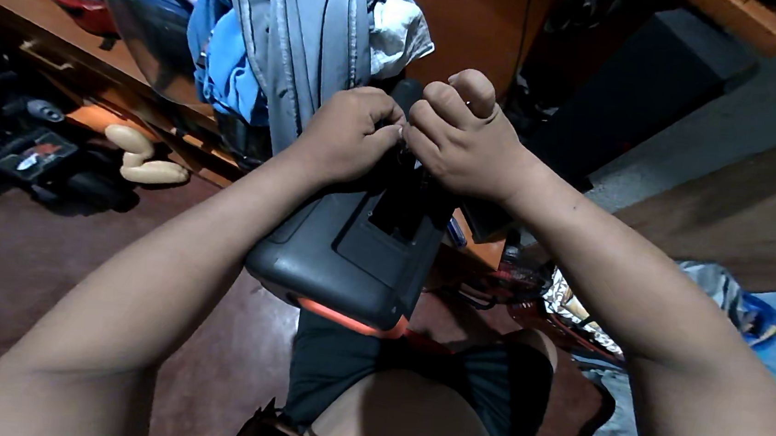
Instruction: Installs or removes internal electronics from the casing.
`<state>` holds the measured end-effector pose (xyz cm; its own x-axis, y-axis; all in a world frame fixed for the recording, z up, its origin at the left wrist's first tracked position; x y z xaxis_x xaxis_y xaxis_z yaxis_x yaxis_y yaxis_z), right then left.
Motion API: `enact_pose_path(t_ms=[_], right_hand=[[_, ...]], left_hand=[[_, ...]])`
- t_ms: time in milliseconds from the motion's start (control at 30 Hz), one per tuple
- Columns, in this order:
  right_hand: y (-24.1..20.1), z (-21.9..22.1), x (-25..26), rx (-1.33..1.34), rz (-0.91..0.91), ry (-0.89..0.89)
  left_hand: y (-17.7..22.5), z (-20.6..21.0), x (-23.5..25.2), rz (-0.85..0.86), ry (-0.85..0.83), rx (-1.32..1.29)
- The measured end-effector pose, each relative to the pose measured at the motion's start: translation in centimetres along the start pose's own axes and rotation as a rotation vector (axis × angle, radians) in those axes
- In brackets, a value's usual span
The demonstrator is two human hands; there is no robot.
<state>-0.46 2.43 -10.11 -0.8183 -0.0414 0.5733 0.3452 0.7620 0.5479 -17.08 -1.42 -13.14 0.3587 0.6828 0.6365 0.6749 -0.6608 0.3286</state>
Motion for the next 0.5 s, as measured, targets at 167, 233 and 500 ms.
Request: enact_pose_path(t_ms=[167,233,500], right_hand=[[1.6,-1.0,0.9,0.231,0.076,-0.05],[2.3,-1.1,1.1,0.358,0.143,-0.077],[2.8,-2.0,1.7,0.556,0.267,-0.04]], left_hand=[[-0.6,-0.2,-0.2,0.012,-0.012,0.029],[-0.4,-0.3,-0.1,0.029,-0.011,0.057],[-0.7,-0.2,-0.1,0.047,-0.015,0.102]])
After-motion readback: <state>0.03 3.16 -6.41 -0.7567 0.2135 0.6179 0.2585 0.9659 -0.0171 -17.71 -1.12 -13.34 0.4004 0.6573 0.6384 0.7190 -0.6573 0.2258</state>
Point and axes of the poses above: each hand's wrist, its own x-axis towards the middle knuckle, its own z-axis out of the palm, y = z × x, the point moved 4 cm from there along x, towards the middle knuckle, and after that the axes turned 14 degrees about z, right-handed, at the moved point
